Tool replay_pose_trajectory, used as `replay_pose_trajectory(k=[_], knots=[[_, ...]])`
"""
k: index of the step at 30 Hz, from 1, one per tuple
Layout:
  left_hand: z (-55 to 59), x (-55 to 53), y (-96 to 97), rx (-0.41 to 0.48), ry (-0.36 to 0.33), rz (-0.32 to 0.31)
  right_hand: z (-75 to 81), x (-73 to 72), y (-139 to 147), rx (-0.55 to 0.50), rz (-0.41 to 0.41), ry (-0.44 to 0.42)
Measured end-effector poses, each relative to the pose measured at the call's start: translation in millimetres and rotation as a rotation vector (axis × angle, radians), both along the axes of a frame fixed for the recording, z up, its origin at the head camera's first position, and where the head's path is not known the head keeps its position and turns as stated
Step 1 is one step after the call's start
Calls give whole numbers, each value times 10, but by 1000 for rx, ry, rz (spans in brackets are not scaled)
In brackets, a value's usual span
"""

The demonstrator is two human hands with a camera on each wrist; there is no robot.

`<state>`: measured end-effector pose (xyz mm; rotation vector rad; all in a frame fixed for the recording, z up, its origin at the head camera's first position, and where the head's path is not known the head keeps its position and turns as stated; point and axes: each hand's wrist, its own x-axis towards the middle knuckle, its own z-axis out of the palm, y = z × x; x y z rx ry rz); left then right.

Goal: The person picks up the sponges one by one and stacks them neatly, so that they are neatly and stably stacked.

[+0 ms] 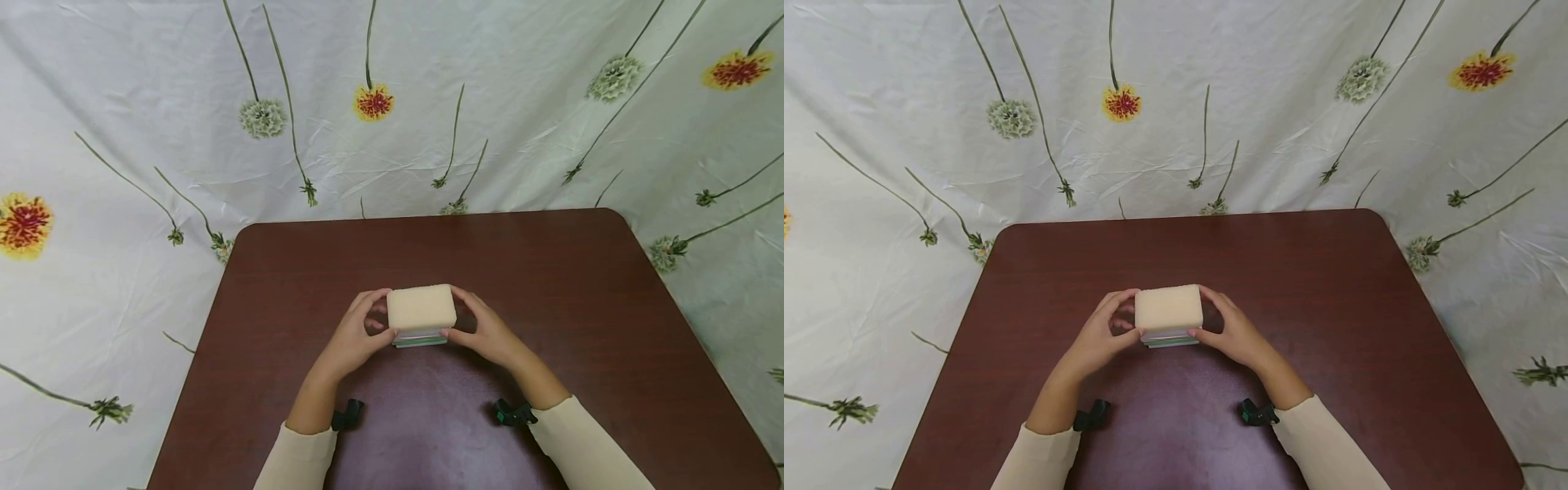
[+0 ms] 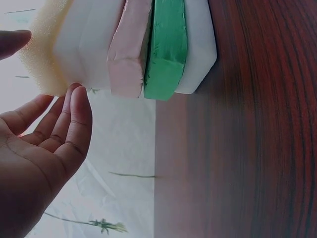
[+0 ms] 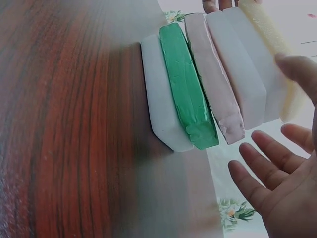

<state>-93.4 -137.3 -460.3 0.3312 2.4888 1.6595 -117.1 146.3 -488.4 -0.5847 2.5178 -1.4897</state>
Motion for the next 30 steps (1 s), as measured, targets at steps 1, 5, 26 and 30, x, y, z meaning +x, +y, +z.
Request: replay_pose_trajectory(k=[1, 5, 26, 30], knots=[[0, -1, 0, 2, -1, 0, 7, 4, 3, -7, -3, 2], [-8, -8, -3, 12, -6, -1, 7, 2, 19, -54, -2, 17], [-11, 8, 0, -5, -44, 16, 350, 114, -48, -164, 38, 27], [-23, 6, -6, -8, -49, 13, 352, 119, -51, -154, 36, 23]])
